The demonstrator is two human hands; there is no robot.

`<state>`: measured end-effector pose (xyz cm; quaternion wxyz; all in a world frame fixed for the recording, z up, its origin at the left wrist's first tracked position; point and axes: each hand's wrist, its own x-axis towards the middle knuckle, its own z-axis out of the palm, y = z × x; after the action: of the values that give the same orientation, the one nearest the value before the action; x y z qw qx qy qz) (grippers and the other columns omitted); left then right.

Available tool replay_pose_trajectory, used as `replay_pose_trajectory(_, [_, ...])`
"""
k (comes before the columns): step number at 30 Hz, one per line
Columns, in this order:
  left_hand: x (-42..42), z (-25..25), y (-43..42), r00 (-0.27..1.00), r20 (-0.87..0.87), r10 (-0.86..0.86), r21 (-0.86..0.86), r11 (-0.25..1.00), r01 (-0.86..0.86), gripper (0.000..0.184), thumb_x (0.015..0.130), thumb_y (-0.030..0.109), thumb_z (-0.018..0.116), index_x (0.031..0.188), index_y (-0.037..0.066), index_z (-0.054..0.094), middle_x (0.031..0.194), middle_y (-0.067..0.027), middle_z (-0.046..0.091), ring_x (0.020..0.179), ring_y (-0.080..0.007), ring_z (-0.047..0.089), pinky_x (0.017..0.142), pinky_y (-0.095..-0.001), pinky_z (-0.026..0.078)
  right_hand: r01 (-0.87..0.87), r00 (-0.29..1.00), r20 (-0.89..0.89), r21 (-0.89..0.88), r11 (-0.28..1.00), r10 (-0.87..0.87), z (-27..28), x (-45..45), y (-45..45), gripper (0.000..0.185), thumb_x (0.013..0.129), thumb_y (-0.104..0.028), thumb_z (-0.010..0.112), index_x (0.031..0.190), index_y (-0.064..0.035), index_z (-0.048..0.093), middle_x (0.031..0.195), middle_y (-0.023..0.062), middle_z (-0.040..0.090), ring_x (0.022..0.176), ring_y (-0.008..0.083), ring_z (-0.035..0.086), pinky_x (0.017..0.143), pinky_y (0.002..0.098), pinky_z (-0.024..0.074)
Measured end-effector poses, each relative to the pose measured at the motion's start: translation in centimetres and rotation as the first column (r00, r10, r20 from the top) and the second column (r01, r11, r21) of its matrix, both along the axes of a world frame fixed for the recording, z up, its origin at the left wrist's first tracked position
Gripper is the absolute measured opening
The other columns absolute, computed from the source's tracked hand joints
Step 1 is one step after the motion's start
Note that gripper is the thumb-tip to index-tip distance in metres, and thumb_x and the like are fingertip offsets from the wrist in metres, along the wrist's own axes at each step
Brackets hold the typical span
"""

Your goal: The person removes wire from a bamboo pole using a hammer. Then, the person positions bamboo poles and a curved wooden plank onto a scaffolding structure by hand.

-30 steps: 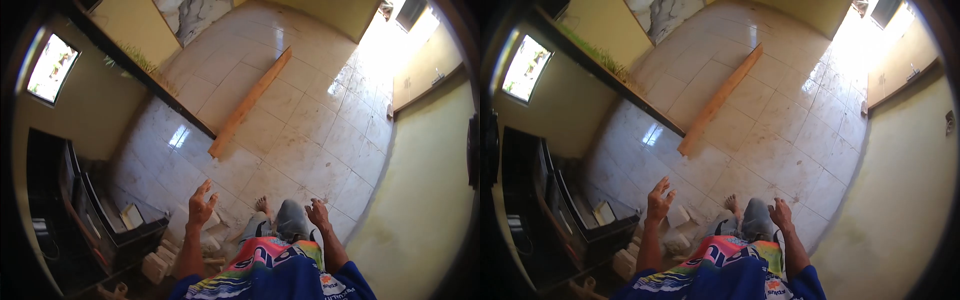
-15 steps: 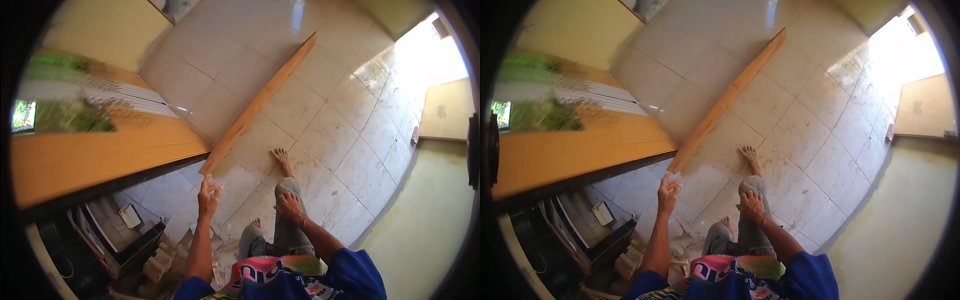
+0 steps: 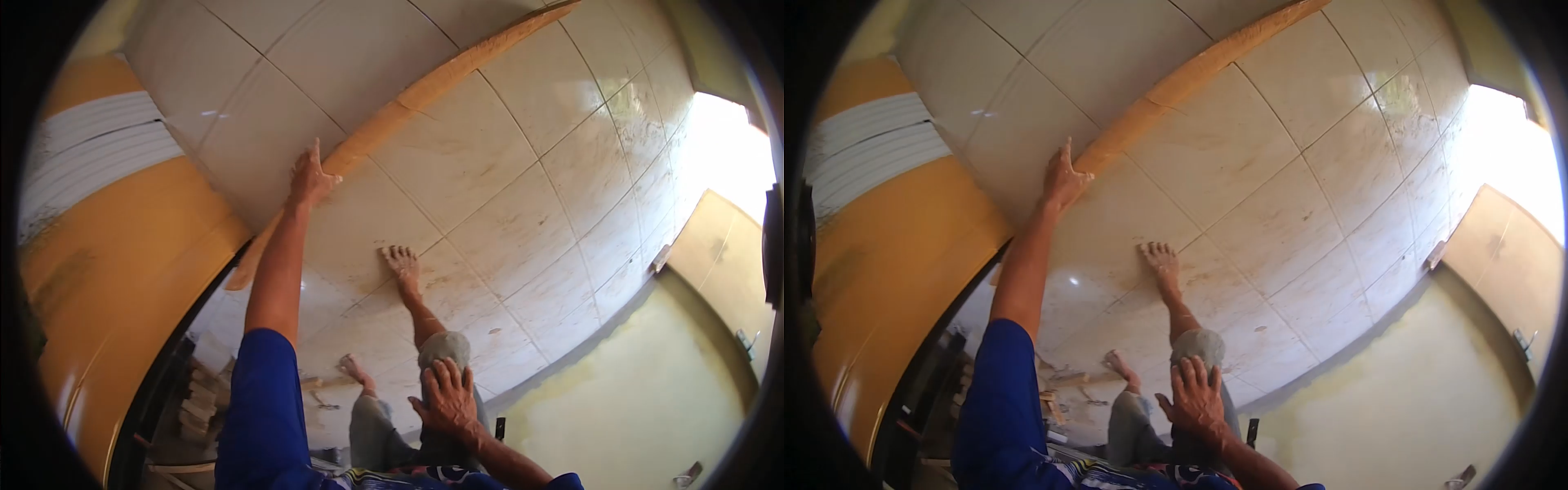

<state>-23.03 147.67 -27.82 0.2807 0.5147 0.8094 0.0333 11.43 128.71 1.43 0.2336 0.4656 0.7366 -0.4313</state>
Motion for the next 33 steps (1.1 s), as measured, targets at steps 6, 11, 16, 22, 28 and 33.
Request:
replay_pose_trajectory(6, [3.1, -2.6, -2.1, 0.978, 0.112, -0.173, -0.273, 0.941, 0.198, 0.037, 0.075, 0.016, 0.07, 0.108, 0.005, 0.057, 0.1, -0.0173, 0.065, 0.096, -0.0349, 0.062, 0.082, -0.0482, 0.048, -0.028, 1.0, 0.002, -0.041, 0.999, 0.028, -0.4, 0.2, 2.0, 0.058, 0.08, -0.04, 0.066, 0.121, -0.0013, 0.052, 0.13, 0.017, 0.045, 0.129, 0.0339, 0.036, 0.099, 0.0618, 0.0287])
replay_pose_trajectory(11, [8.4, 7.6, -8.9, 0.973, -0.028, -0.231, 0.179, 0.956, 0.232, 0.021, 0.075, 0.013, 0.066, 0.09, 0.008, 0.052, 0.086, -0.0112, 0.062, 0.083, -0.0328, 0.063, 0.074, -0.0465, 0.048, -0.067, 0.998, -0.011, -0.046, 0.997, 0.067, -0.4, -0.2, 1.2, 0.057, 0.08, -0.036, 0.067, 0.122, -0.0026, 0.049, 0.128, 0.0162, 0.044, 0.129, 0.0324, 0.034, 0.101, 0.0579, 0.0284])
replay_pose_trajectory(16, [10.3, 18.5, -14.5, 0.987, 0.07, -0.143, 0.038, 0.989, 0.14, 0.022, 0.074, 0.016, 0.066, 0.09, 0.01, 0.053, 0.085, -0.0101, 0.059, 0.085, -0.0306, 0.06, 0.075, -0.0436, 0.048, -0.125, 0.992, 0.023, 0.003, 0.992, 0.124, -0.9, -0.2, -1.6, 0.051, 0.082, -0.032, 0.065, 0.12, -0.0023, 0.051, 0.123, 0.0192, 0.05, 0.122, 0.0369, 0.043, 0.1, 0.0525, 0.0322])
replay_pose_trajectory(22, [9.9, 29.9, -21.5, 0.997, 0.025, -0.072, 0.035, 0.997, 0.071, 0.017, 0.077, 0.015, 0.062, 0.09, 0.009, 0.055, 0.088, -0.0105, 0.061, 0.089, -0.0295, 0.06, 0.077, -0.0423, 0.047, 0.303, 0.95, -0.153, 0.236, 0.923, -0.273, -2.8, 4.6, -1.5, 0.066, 0.079, -0.027, 0.071, 0.13, 0.0037, 0.042, 0.129, 0.0269, 0.047, 0.122, 0.0421, 0.043, 0.103, 0.0485, 0.0333])
replay_pose_trajectory(28, [12.2, 41.0, -33.7, 0.997, -0.024, 0.067, 0.012, 0.998, -0.066, 0.012, 0.076, 0.011, 0.061, 0.087, 0.009, 0.057, 0.086, -0.0118, 0.061, 0.084, -0.0319, 0.06, 0.072, -0.0451, 0.049, -0.083, 0.95, -0.177, 0.652, 0.754, 0.258, 5.4, 4.1, 8.0, 0.082, 0.077, -0.028, 0.073, 0.141, -0.0009, 0.029, 0.142, 0.0211, 0.035, 0.136, 0.0381, 0.028, 0.109, 0.0582, 0.0205])
replay_pose_trajectory(33, [13.4, 51.0, -46.1, 0.989, -0.074, 0.127, 0.074, 0.99, -0.121, 0.008, 0.073, 0.012, 0.061, 0.08, 0.009, 0.059, 0.081, -0.0099, 0.06, 0.078, -0.0308, 0.062, 0.07, -0.045, 0.051, -0.483, 0.633, -0.194, 0.658, 0.578, 0.75, 12.9, -0.7, 4.8, 0.094, 0.068, -0.039, 0.079, 0.14, -0.0021, 0.03, 0.143, 0.0193, 0.035, 0.137, 0.037, 0.026, 0.113, 0.0568, 0.0121])
